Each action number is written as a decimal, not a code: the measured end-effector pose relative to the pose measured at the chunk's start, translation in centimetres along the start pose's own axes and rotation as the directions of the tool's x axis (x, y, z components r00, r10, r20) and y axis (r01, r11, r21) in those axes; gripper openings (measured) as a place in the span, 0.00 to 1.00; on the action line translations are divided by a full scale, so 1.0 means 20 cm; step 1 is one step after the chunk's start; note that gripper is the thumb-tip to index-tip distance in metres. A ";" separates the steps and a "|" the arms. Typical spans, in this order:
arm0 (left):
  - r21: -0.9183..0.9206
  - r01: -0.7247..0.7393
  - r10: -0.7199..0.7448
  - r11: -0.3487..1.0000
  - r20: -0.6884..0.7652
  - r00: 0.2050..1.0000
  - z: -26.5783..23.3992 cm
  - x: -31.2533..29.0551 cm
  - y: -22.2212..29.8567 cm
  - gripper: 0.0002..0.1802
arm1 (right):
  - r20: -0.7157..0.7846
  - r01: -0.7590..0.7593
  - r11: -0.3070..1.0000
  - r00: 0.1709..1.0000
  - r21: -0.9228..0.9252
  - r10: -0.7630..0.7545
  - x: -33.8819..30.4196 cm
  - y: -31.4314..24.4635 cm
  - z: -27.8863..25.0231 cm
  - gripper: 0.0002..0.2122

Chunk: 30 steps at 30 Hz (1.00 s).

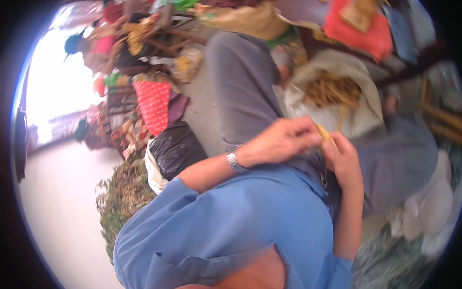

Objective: The person is by hand knotting and wrapping long strips of a yellow root vegetable, taking them from a bag in their lap and placing the finished pieces on a wooden block.

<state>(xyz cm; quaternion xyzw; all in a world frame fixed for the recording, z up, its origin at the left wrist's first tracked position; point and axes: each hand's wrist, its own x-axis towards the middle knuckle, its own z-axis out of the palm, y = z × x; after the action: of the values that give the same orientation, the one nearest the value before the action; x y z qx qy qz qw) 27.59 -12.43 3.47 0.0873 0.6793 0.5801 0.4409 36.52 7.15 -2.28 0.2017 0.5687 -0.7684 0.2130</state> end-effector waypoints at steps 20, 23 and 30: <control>0.391 -0.278 0.270 0.877 0.078 0.960 0.07 -0.04 -0.08 0.25 | 0.120 0.053 0.972 0.989 0.230 -0.083 -0.05 0.04 0.02 0.13; 0.075 -0.239 0.233 0.968 0.081 0.969 0.08 -0.04 -0.07 0.26 | 0.118 0.107 0.983 0.985 0.146 -0.124 -0.06 0.03 0.01 0.14; -0.115 -0.022 0.038 0.993 0.137 0.990 -0.01 -0.14 0.08 0.25 | 0.126 0.202 0.972 0.974 -0.121 -0.187 -0.16 -0.12 -0.09 0.09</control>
<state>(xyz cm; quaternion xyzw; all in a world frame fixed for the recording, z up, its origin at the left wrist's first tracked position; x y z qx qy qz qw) 28.39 -13.84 6.30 0.1123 0.6115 0.6169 0.4827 37.92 9.93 0.91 0.0863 0.6226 -0.7563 0.1818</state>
